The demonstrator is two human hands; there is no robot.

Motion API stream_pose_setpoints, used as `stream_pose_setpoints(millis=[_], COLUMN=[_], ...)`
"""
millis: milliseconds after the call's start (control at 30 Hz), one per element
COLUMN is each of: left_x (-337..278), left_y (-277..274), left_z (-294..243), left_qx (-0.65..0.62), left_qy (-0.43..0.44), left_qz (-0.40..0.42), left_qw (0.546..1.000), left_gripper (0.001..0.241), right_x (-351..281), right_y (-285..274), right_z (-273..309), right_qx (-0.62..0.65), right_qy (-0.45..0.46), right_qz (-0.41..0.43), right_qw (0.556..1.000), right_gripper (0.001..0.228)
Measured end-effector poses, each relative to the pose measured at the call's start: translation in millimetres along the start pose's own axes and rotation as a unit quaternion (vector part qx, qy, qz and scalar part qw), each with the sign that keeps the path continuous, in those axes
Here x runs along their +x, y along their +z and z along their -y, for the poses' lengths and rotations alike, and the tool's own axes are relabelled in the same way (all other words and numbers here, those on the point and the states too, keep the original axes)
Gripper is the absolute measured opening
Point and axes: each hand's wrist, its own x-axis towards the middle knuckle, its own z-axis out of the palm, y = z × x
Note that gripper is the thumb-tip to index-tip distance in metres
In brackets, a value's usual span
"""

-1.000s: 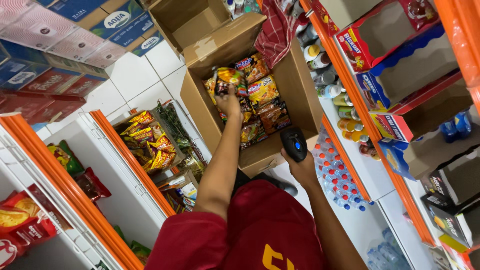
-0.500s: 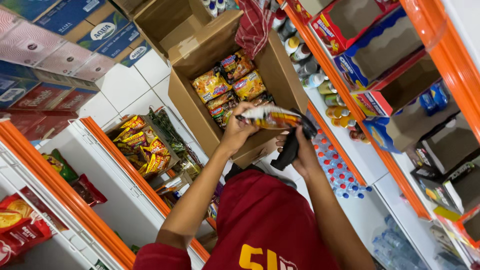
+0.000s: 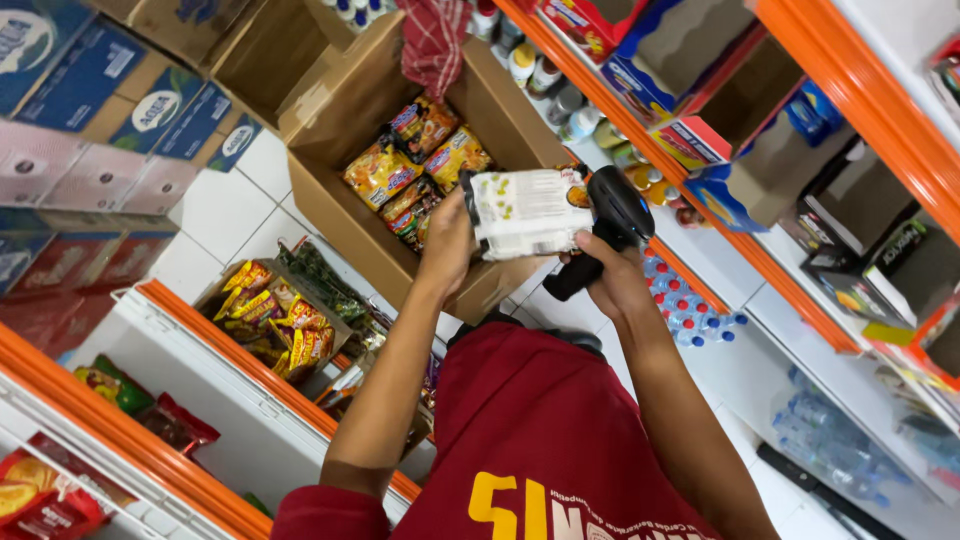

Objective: The person picks up instant noodle packets from shelves and a cardboard box, scans their barcodes using a handheld barcode scanner, and places them back.

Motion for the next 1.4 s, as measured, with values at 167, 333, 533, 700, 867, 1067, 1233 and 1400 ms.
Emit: stream_pose_setpoints(millis=[167, 333, 533, 700, 867, 1067, 1233, 1400], left_x=[-16.0, -15.2, -6.9, 2.3, 9.0, 22.9, 24.0, 8.0], left_y=[11.9, 16.2, 14.7, 21.6, 28.0, 66.8, 107.7, 152.4], left_z=[4.1, 0.8, -15.2, -24.8, -14.9, -8.7, 8.1, 8.2], left_qx=[-0.177, -0.091, -0.095, -0.081, -0.082, -0.041, -0.033, -0.028], left_qy=[-0.170, -0.129, -0.183, -0.205, -0.199, -0.272, -0.215, -0.211], left_qz=[-0.007, 0.043, 0.066, 0.092, 0.154, 0.236, 0.286, 0.302], left_qw=[0.969, 0.986, 0.976, 0.971, 0.964, 0.932, 0.933, 0.929], left_gripper=[0.052, 0.058, 0.060, 0.067, 0.065, 0.075, 0.076, 0.078], right_x=[-6.8, -12.3, -20.9, -26.8, -43.5, -75.8, -104.7, -145.8], right_y=[2.6, -7.6, -16.1, -17.5, -34.8, -60.4, -75.9, -87.2], right_z=[11.4, 19.3, 24.6, 35.4, 39.2, 48.7, 67.7, 87.4], right_qx=[-0.068, -0.063, -0.094, -0.116, -0.113, -0.100, -0.135, -0.189], right_qy=[-0.065, -0.086, -0.085, -0.109, -0.133, -0.140, -0.192, -0.247], right_qz=[-0.007, -0.004, -0.032, -0.035, -0.046, -0.131, -0.183, -0.209], right_qw=[0.996, 0.994, 0.991, 0.987, 0.984, 0.976, 0.955, 0.927], right_gripper=[0.065, 0.060, 0.059, 0.061, 0.063, 0.054, 0.053, 0.046])
